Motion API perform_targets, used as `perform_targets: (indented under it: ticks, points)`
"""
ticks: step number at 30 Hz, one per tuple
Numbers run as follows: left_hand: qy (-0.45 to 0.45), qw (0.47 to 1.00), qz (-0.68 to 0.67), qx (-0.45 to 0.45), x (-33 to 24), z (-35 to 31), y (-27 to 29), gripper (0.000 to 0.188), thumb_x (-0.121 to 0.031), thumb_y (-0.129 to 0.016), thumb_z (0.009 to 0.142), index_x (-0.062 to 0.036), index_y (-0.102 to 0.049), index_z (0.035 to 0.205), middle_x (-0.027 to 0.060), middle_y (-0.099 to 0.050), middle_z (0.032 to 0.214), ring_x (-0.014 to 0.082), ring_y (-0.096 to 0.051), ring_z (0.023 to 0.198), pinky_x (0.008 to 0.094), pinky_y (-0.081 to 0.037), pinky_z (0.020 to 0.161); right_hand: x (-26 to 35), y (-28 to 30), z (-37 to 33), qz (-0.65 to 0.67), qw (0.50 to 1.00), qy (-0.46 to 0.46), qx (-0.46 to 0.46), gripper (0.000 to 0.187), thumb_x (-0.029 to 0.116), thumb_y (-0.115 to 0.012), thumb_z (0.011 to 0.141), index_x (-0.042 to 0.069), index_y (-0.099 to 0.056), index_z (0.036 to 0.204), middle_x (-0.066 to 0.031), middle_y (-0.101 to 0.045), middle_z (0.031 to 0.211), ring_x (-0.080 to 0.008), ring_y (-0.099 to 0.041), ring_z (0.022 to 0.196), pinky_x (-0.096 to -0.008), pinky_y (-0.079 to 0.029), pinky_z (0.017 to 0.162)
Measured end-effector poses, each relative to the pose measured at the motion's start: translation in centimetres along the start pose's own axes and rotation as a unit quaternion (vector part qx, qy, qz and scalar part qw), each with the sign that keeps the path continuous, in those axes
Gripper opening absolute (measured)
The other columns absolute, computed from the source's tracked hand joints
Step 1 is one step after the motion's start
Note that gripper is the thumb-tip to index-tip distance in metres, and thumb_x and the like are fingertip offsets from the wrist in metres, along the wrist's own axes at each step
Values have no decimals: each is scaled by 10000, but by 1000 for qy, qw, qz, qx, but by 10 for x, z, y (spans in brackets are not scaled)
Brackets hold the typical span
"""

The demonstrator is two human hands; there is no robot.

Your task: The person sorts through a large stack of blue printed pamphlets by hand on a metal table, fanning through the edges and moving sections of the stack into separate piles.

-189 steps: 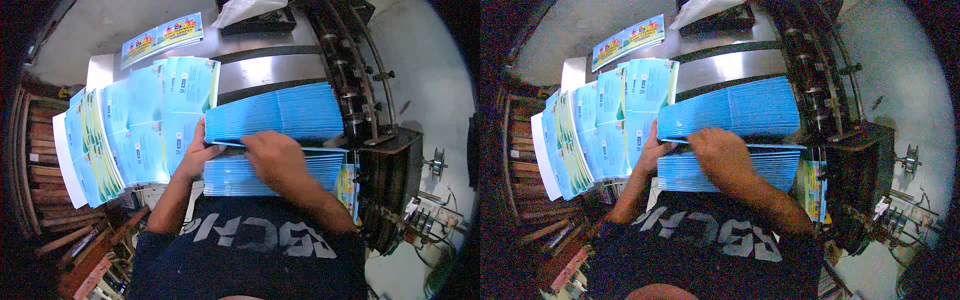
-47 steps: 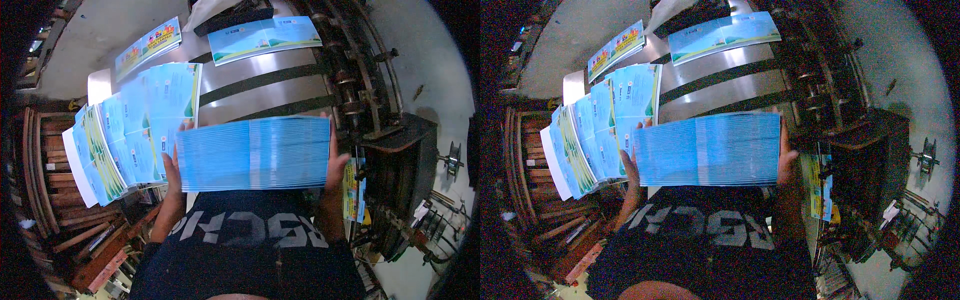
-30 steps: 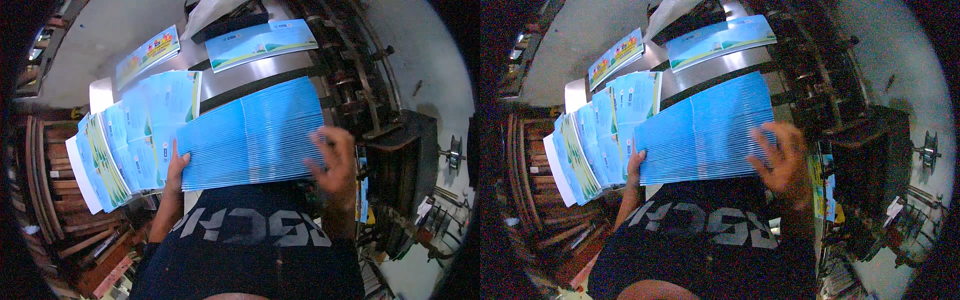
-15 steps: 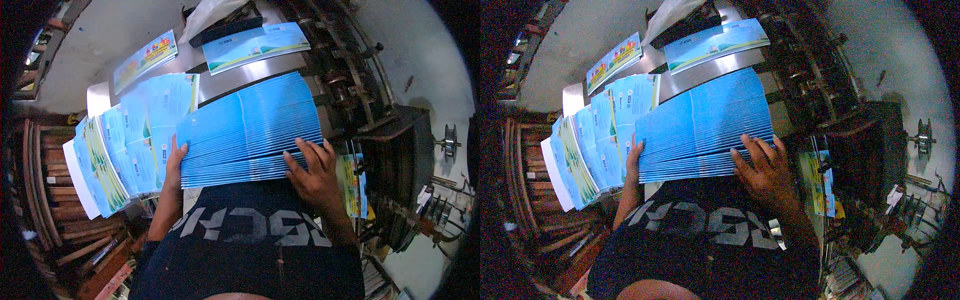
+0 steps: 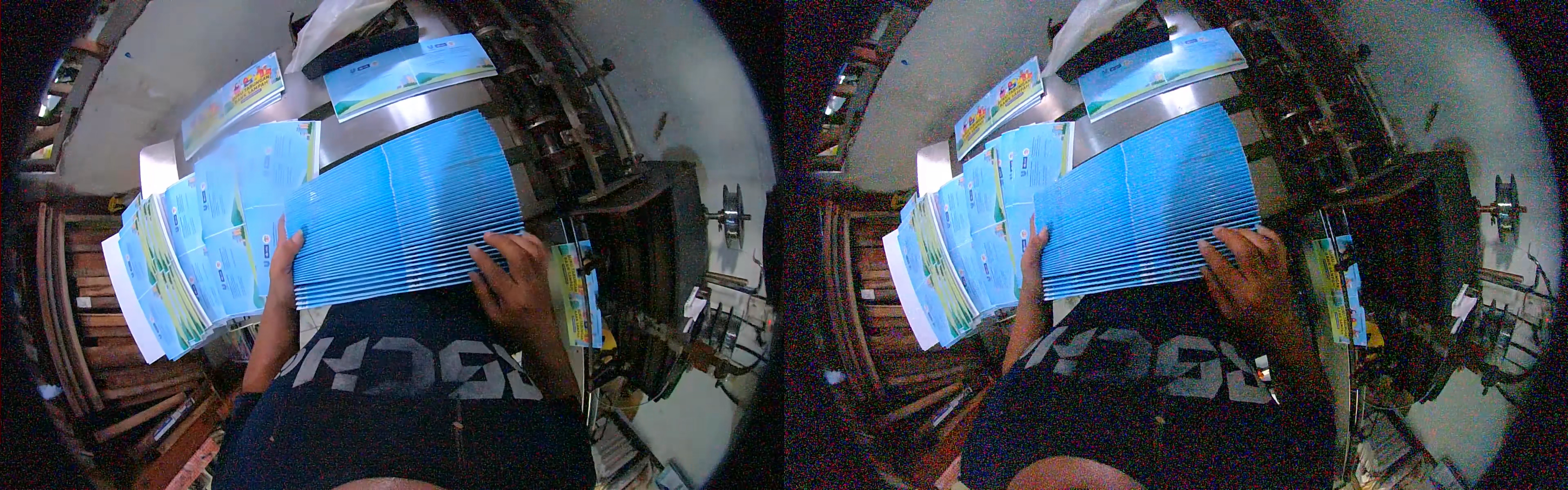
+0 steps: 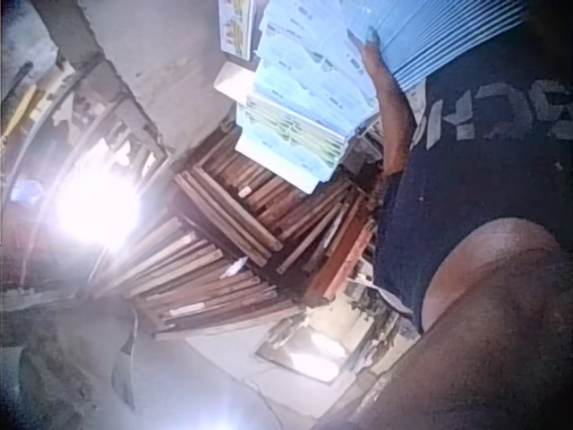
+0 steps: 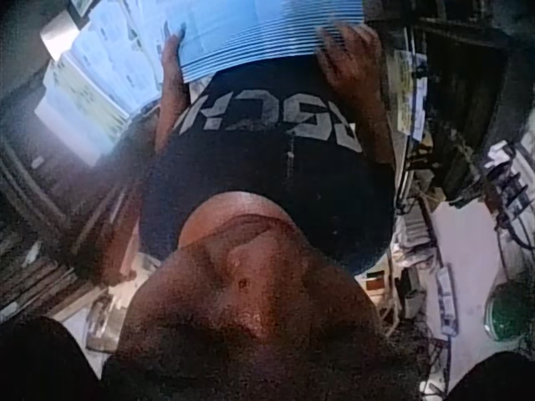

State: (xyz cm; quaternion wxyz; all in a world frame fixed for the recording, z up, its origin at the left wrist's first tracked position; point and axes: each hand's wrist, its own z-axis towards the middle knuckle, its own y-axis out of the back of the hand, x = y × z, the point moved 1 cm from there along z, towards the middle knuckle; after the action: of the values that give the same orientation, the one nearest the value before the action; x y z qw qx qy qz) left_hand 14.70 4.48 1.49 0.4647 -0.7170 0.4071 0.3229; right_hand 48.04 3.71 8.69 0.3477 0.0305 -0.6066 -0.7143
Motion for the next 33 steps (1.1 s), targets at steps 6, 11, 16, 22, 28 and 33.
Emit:
perform_targets:
  ticks: [6,11,16,22,28,33]
  points:
    - [2,999,30,-17,-3,-3,-3,606,-253,-544,891,-22,-273,1381,190,-504,1211,273,-556,1072,379,-487,900,-8,0,8,17,999,25,-34,274,73,-706,734,85,-664,1004,-52,-589,948,-252,-556,874,-413,-420,766]
    - [2,1000,17,-16,-1,-1,0,590,-242,-533,894,-20,-283,1380,188,-508,1201,262,-561,1053,371,-492,890,-14,8,20,-5,998,59,-8,135,104,-667,764,77,-656,896,-29,-587,816,-222,-550,763,-379,-410,697]
    - [1,999,33,-24,-2,-1,0,594,-237,-533,895,-23,-280,1388,180,-509,1200,251,-562,1043,369,-493,885,-12,14,30,2,997,71,37,112,114,-675,759,82,-644,861,-30,-587,808,-214,-554,760,-370,-409,706]
    - [3,999,43,-31,0,-2,3,616,-253,-541,900,-35,-263,1405,166,-509,1203,235,-555,1047,353,-486,887,-9,13,43,-19,986,94,137,81,120,-663,768,91,-633,838,-33,-596,827,-219,-571,797,-375,-418,723]
    - [-14,999,49,-9,20,5,33,631,-247,-534,901,-49,-240,1423,163,-515,1226,228,-556,1065,350,-481,895,-16,55,86,-42,991,124,17,68,107,-657,778,96,-645,844,-63,-634,831,-238,-606,818,-414,-430,740]
    - [19,994,105,-13,-2,-7,3,657,-242,-551,884,-53,-233,1426,163,-515,1225,234,-571,1048,350,-484,891,-79,71,197,142,989,3,-49,248,234,-647,856,61,-686,1030,-126,-670,956,-299,-633,885,-371,-477,833]
